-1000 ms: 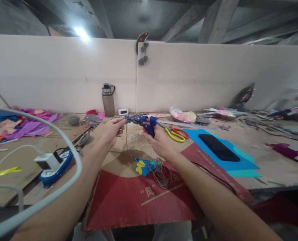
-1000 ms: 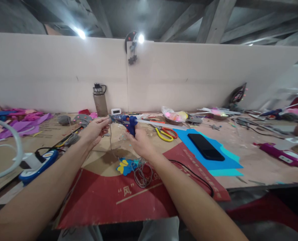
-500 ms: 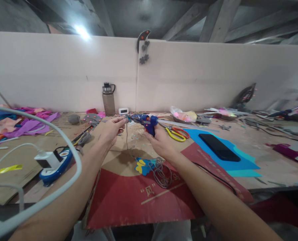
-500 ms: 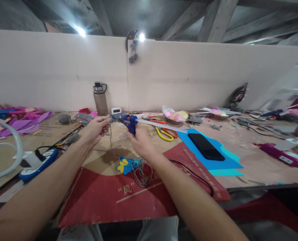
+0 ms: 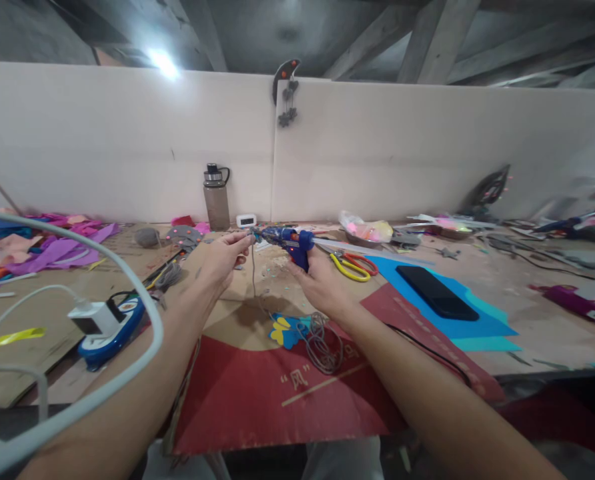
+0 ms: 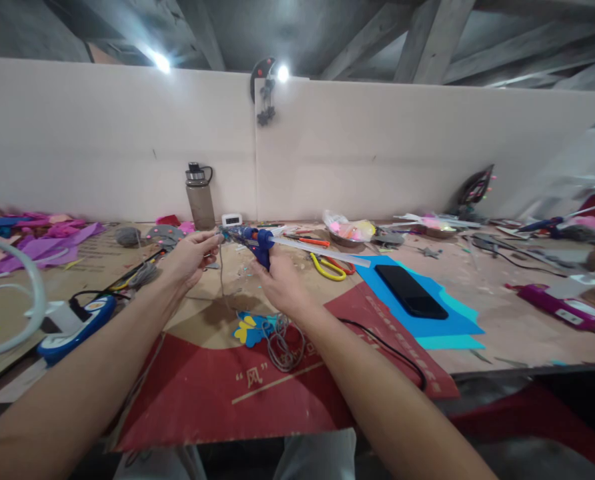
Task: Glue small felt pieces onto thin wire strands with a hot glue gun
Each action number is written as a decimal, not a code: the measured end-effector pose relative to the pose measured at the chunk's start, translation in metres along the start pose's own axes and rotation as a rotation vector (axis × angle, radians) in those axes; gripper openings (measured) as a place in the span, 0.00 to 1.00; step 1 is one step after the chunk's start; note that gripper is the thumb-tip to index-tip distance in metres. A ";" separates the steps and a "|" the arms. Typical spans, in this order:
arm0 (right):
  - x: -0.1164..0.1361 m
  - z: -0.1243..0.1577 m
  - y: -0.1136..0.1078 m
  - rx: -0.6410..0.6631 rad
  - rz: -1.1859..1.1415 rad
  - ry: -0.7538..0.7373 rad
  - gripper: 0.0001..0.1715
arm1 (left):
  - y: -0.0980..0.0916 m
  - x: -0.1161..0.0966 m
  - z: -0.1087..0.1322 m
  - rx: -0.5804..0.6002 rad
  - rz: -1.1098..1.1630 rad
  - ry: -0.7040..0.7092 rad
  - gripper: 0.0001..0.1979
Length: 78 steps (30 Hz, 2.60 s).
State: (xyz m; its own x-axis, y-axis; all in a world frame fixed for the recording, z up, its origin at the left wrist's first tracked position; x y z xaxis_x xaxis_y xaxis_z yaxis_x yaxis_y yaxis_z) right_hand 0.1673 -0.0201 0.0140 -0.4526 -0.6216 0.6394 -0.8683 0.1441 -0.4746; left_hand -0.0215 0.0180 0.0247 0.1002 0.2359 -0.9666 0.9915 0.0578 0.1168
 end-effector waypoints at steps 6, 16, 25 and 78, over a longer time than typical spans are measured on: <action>0.001 0.000 0.001 -0.008 -0.020 -0.009 0.21 | 0.000 0.000 0.000 0.024 -0.040 0.000 0.17; 0.000 0.000 0.001 -0.017 -0.014 0.007 0.19 | -0.002 0.002 -0.002 -0.020 -0.001 0.008 0.16; -0.001 0.000 0.002 -0.014 0.004 0.023 0.19 | -0.002 0.003 -0.001 -0.014 -0.071 0.019 0.16; 0.012 -0.036 0.059 -0.090 -0.599 0.320 0.17 | 0.000 -0.010 0.010 -0.159 -0.596 0.402 0.08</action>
State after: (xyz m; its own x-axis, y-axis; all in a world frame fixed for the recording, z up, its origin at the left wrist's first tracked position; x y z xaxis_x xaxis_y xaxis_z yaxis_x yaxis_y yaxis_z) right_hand 0.1034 0.0086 0.0148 0.0859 -0.3579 0.9298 -0.9948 -0.0816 0.0604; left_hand -0.0218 0.0058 0.0321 -0.5209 0.4559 -0.7217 0.8407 0.4204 -0.3412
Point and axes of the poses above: each hand's wrist, its own z-axis away from the middle knuckle, its own y-axis out of the palm, x = y × z, the point moved 2 cm from there along -z, towards the middle knuckle, and after that the axes turned 2 degrees about -z, right-handed, at the moved point
